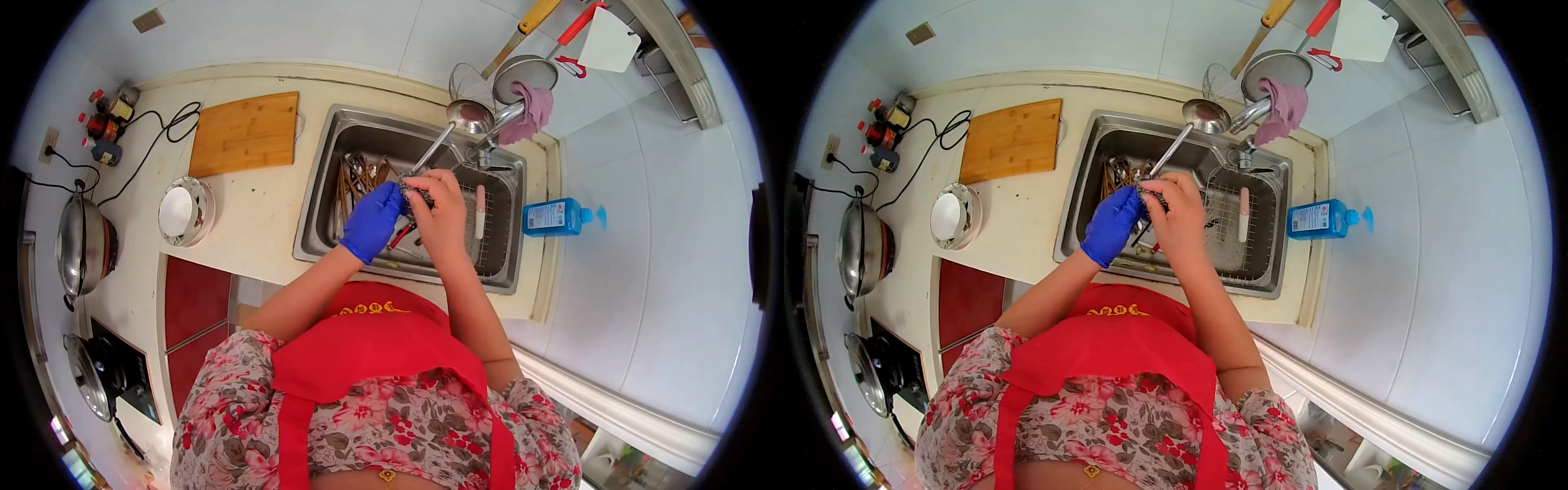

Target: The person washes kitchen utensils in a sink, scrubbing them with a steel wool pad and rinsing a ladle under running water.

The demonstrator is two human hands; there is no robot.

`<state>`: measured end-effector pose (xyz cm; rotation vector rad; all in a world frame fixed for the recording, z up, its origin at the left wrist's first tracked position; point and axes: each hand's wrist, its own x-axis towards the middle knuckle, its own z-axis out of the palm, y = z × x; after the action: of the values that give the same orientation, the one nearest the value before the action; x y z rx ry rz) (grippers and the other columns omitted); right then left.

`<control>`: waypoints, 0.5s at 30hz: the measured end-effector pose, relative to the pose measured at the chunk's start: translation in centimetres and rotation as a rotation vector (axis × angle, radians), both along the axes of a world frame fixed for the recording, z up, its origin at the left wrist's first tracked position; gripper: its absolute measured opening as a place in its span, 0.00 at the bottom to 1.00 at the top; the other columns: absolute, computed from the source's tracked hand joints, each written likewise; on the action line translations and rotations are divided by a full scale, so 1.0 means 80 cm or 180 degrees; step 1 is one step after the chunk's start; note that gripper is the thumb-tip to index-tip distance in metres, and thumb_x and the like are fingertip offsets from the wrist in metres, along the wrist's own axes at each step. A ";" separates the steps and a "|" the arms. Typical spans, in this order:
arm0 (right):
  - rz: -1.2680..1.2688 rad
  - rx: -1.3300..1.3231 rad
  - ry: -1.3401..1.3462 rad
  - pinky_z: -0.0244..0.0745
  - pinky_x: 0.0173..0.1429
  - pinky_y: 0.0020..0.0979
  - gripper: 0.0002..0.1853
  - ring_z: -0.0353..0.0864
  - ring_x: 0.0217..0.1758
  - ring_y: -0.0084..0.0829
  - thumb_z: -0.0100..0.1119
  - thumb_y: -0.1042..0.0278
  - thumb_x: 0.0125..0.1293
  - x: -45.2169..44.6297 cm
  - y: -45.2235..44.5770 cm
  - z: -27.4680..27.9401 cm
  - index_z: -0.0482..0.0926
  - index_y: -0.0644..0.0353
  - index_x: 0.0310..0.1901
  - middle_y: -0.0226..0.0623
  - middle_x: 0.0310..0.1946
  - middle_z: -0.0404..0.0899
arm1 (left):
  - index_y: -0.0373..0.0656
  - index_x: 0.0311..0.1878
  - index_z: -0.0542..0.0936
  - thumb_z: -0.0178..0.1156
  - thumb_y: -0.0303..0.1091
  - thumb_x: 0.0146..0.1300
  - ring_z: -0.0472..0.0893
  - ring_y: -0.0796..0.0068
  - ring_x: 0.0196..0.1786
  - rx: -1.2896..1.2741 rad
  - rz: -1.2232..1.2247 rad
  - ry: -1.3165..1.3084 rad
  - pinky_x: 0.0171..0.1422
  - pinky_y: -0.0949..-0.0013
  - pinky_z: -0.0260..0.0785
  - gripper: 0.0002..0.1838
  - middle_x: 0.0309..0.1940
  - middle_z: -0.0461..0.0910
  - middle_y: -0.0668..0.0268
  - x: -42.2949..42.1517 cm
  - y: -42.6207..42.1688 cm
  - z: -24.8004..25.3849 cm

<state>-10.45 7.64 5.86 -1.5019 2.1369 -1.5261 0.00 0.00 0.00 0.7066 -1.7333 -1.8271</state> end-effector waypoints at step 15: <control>-0.0415 0.0250 -0.1069 0.68 0.42 0.23 0.07 0.74 0.36 0.23 0.60 0.77 0.52 -0.032 0.018 -0.020 0.79 0.63 0.35 0.33 0.33 0.78 | 0.39 0.35 0.75 0.52 0.36 0.63 0.70 0.78 0.25 -0.0329 0.0478 -0.0436 0.30 0.72 0.62 0.10 0.21 0.72 0.65 -0.016 0.008 0.034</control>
<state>-13.00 9.10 4.26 -1.0137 2.0988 -1.5817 -1.31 0.67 2.74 0.9119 -1.7944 -1.6093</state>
